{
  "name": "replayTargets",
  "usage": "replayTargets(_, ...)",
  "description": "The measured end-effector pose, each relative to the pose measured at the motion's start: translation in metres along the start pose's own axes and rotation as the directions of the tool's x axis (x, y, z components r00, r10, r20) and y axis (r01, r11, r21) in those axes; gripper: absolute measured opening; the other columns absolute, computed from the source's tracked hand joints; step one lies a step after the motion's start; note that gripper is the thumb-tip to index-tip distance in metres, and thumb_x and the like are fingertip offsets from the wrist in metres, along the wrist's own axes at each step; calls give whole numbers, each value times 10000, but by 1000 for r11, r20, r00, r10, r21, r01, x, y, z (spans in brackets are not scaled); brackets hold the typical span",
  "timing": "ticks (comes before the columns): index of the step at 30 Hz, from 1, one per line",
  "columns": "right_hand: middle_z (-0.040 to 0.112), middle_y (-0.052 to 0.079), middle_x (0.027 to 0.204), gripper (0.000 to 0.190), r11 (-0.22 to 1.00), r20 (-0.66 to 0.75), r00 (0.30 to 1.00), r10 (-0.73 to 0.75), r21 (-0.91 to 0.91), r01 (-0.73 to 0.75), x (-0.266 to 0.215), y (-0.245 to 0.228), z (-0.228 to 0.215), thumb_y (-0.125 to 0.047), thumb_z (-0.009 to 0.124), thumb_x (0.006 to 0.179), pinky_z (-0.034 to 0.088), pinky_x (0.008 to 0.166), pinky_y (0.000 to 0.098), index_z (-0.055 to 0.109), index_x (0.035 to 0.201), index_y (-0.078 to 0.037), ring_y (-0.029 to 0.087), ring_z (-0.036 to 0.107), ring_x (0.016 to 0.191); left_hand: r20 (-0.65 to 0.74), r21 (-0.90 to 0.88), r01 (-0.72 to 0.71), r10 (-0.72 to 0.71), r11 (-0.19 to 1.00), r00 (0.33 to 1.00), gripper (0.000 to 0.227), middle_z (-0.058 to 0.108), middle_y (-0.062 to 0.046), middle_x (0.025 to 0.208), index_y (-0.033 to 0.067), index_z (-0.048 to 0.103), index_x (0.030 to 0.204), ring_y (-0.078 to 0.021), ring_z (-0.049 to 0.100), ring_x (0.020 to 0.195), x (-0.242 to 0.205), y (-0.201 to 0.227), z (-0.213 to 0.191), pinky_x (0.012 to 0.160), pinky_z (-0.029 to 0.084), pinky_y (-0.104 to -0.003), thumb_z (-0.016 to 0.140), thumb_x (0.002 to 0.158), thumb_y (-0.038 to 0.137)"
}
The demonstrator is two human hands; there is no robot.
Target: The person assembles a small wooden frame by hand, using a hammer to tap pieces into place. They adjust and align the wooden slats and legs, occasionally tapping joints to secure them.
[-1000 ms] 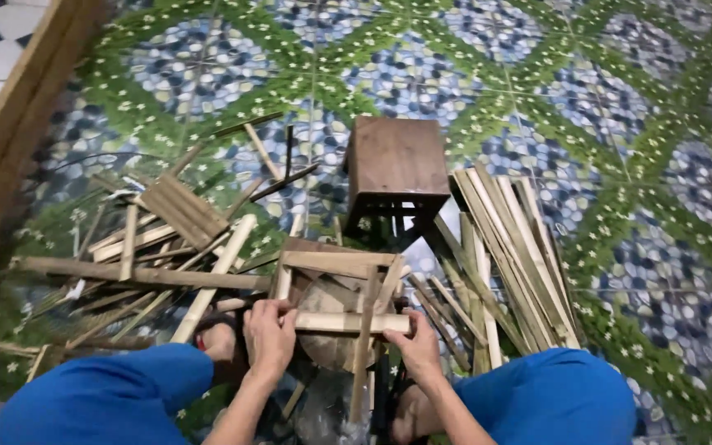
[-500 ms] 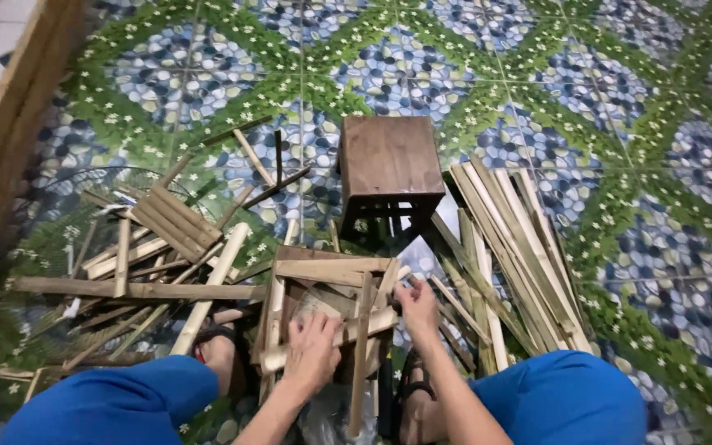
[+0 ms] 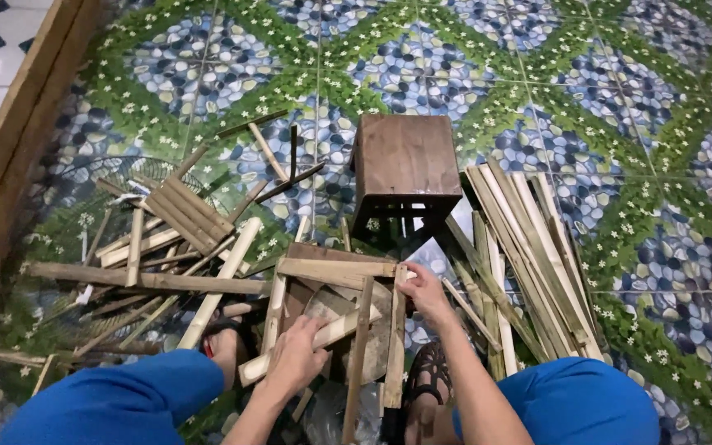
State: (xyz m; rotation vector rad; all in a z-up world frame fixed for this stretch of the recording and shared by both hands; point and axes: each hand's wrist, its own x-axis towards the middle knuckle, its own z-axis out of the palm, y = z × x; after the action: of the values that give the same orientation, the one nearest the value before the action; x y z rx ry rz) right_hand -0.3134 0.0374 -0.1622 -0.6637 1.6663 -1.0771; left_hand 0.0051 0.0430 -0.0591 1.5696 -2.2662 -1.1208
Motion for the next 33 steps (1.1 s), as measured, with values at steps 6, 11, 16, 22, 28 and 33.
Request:
replayTargets(6,696,138,893,599,995,3,997,74,72,-74,-23,-32,11,39,665,856,449,523,268,595,1439,-78,175,588,656,30,-87,17,-14,996,999,626,658,-48,1143,218,658,1310,-357,671,1008,-4,10,-9,888,545,-442,631,713,29)
replayTargets(11,694,119,841,484,988,23,998,53,142,-55,-28,-42,23,4,671,872,375,429,253,651,1352,-55,141,506,542,29,-94,13,-11,995,1000,634,652,-63,1131,215,643,1337,-350,660,1020,-3,5,-8,903,535,-442,653,727,43)
replayTargets(16,701,130,1015,564,988,-65,994,89,-120,-97,-34,-50,38,-15,688,850,551,800,315,654,1405,-109,219,654,876,-27,-58,-188,187,980,982,442,621,-67,1018,100,637,1042,-379,614,877,-1,6,3,751,496,-498,531,666,-108)
replayTargets(22,639,59,805,571,981,-68,997,38,-189,-51,-37,-46,39,-68,719,856,495,667,286,633,1419,-112,166,580,700,-128,26,-286,287,958,949,262,588,-59,1076,75,654,912,-304,559,963,10,1,16,838,506,-395,653,667,-20)
replayTargets(28,667,59,891,331,845,-178,947,-268,-516,142,-81,-20,22,-175,729,833,545,686,299,767,1153,-102,181,635,736,-39,115,-221,227,968,973,370,544,-69,1208,117,687,1020,-305,485,1072,18,-13,23,971,350,-468,670,670,-3)
replayTargets(33,668,23,774,257,904,-237,958,-161,-424,47,-125,-18,32,-146,701,870,483,618,275,801,1104,-108,141,571,665,6,139,-204,205,969,979,347,513,-45,1174,148,657,1029,-305,455,1063,21,-12,25,1014,316,-606,699,710,19)
